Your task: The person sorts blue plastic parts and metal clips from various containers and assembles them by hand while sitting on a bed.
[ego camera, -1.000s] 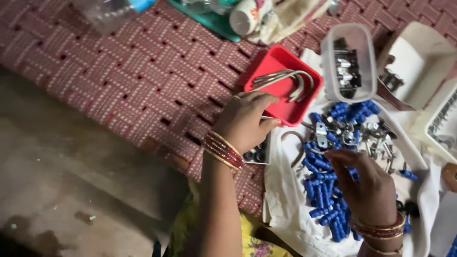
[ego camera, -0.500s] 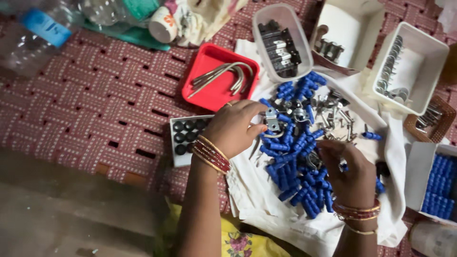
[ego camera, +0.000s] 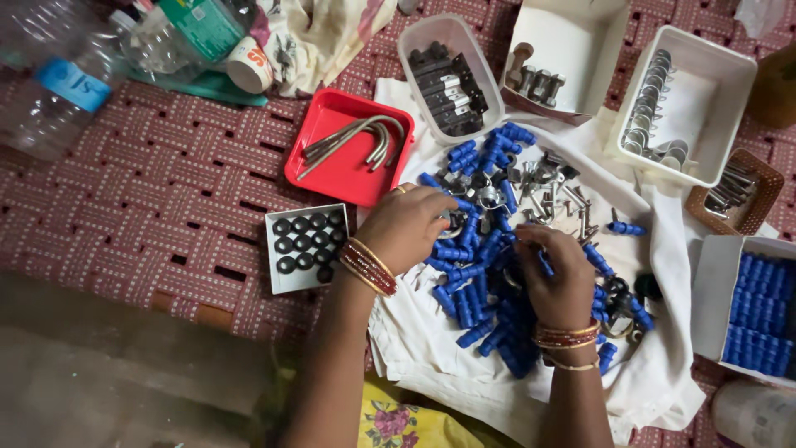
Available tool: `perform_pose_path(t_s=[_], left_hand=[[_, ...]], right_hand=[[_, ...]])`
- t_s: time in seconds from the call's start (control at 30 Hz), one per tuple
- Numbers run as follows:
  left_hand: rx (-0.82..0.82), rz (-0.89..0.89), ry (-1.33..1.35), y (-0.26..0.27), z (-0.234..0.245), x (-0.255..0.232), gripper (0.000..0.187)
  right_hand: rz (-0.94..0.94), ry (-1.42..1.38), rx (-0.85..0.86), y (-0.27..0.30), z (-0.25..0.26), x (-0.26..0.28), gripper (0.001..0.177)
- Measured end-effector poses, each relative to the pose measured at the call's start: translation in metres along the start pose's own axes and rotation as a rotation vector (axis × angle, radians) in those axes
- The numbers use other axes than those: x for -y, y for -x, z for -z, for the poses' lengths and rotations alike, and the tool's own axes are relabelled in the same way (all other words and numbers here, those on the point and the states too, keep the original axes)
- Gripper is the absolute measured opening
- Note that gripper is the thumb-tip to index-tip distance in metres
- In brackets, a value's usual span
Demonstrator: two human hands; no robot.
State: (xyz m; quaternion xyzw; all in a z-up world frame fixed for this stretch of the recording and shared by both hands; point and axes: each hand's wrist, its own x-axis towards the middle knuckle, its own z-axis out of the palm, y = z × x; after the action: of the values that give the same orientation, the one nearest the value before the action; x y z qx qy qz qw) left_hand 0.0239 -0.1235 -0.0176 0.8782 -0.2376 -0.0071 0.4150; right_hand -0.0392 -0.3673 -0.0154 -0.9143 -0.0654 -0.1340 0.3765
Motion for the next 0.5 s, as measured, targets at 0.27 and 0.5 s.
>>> perform_pose_path(t_s=[0.27,0.5], left_hand=[[-0.052,0.008,-0.074,0.002,-0.009,0.005,0.031],[0.005,0.012,-0.222,0.0,-0.017,0.008,0.069]], right_hand=[[0.071,0.046,0.073,-0.004,-0.007,-0.009,0.022],[0.087,0.071,0.126,-0.007,-0.014,-0.017,0.031]])
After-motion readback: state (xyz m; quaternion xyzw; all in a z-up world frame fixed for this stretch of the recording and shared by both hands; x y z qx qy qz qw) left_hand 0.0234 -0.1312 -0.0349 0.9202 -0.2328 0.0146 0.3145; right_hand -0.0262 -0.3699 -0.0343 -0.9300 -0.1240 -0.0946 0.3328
